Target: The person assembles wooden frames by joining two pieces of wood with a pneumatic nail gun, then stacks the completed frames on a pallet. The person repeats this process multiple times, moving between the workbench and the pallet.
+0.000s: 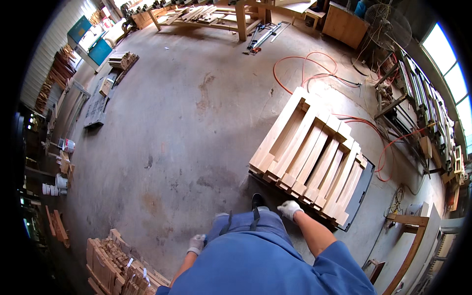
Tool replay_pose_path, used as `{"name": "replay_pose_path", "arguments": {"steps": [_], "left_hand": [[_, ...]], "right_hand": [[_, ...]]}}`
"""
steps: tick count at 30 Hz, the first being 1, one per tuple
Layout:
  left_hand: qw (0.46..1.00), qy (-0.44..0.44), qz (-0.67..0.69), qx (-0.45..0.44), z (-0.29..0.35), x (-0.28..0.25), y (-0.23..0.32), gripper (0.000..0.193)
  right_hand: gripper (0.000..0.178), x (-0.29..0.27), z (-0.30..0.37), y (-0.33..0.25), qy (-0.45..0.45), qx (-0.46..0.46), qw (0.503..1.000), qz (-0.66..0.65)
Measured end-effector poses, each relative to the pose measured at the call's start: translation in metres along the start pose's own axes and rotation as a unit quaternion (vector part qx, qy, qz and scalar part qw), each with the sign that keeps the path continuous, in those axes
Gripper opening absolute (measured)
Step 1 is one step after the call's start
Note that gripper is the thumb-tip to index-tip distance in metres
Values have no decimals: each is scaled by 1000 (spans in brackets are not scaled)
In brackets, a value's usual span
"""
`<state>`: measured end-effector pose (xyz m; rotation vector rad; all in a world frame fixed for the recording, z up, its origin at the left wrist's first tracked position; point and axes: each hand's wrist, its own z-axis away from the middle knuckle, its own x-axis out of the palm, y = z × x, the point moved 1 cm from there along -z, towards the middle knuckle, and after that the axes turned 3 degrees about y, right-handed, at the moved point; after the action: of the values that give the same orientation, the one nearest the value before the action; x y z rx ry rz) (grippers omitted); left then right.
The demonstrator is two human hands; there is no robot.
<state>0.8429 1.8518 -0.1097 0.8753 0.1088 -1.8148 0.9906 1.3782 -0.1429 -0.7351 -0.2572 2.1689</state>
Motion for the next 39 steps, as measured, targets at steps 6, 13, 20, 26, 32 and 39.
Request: {"name": "replay_pose_path", "arguments": {"steps": [6, 13, 20, 26, 32, 39], "left_hand": [[958, 127, -170, 191, -123, 8, -50, 38], [954, 50, -238, 173, -201, -18, -4, 42], [918, -27, -313, 241, -313, -150, 83, 51], [1000, -12, -5, 24, -413, -266, 136, 36], [986, 13, 166, -3, -509, -296, 176, 35], [912, -49, -310, 262, -529, -284, 237, 33]], "right_hand": [[39, -44, -82, -95, 31, -43, 999, 8], [27, -36, -119, -134, 32, 7, 999, 12], [40, 27, -134, -191, -20, 89, 990, 108], [42, 44, -132, -368, -11, 14, 996, 88], [41, 10, -179, -425, 10, 106, 994, 17], [41, -49, -281, -468, -42, 132, 990, 3]]}}
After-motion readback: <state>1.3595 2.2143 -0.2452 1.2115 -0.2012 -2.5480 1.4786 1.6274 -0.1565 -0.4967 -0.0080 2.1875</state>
